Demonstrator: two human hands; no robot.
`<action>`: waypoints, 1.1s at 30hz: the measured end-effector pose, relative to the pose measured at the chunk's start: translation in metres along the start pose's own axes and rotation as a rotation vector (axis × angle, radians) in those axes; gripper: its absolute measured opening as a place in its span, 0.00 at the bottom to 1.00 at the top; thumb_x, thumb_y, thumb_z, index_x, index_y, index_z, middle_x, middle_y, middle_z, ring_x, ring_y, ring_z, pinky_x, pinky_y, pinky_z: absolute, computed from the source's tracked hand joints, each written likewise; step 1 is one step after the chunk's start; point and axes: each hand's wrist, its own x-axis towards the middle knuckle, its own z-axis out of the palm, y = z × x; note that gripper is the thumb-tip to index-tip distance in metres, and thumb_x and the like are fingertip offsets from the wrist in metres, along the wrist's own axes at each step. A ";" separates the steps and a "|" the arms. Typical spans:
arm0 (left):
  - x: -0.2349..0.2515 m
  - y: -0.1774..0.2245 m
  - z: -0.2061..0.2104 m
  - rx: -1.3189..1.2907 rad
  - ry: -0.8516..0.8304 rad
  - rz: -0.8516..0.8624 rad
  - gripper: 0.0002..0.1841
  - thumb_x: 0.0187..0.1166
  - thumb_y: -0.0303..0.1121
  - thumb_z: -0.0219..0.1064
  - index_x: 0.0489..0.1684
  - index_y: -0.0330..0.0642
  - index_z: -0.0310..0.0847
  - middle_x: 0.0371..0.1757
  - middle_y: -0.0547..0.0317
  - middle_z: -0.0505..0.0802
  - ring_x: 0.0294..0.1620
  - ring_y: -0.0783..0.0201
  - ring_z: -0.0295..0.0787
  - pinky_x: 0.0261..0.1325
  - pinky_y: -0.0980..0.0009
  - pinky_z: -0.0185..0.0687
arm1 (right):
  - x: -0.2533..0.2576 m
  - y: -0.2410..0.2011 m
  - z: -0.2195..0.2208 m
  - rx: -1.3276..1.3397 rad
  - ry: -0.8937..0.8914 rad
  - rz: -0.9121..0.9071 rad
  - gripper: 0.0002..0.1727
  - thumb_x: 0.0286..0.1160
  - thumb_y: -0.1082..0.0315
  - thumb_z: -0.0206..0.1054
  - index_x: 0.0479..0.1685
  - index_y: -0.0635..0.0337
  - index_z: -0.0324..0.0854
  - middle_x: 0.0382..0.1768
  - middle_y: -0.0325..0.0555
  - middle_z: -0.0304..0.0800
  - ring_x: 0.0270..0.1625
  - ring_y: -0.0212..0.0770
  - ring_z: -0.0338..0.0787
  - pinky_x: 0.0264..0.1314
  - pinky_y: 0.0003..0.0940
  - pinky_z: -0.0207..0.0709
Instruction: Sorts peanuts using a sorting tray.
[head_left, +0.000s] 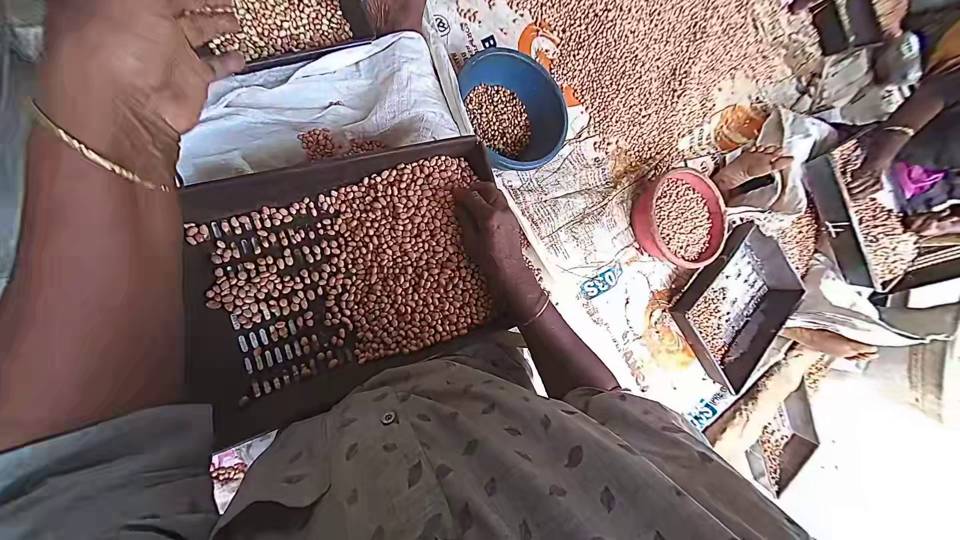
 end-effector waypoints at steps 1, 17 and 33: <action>-0.030 -0.007 0.012 0.129 -0.062 -0.007 0.08 0.87 0.35 0.60 0.55 0.47 0.81 0.54 0.69 0.92 0.57 0.72 0.90 0.60 0.71 0.86 | 0.007 0.006 0.006 -0.004 0.024 0.002 0.12 0.80 0.72 0.66 0.55 0.64 0.91 0.57 0.60 0.90 0.63 0.55 0.89 0.68 0.46 0.82; -0.224 -0.113 0.059 0.959 -0.685 0.432 0.23 0.79 0.30 0.64 0.75 0.44 0.82 0.83 0.30 0.71 0.79 0.29 0.73 0.69 0.36 0.76 | -0.022 0.005 -0.023 0.759 -0.065 0.250 0.11 0.87 0.73 0.54 0.53 0.69 0.81 0.32 0.42 0.88 0.23 0.29 0.82 0.24 0.23 0.79; -0.221 -0.127 0.050 0.801 -0.699 0.380 0.20 0.80 0.28 0.61 0.69 0.46 0.86 0.76 0.34 0.77 0.73 0.37 0.79 0.66 0.44 0.81 | -0.011 -0.015 0.007 -0.055 -0.144 0.107 0.13 0.83 0.60 0.65 0.43 0.59 0.92 0.30 0.50 0.94 0.33 0.52 0.94 0.36 0.55 0.82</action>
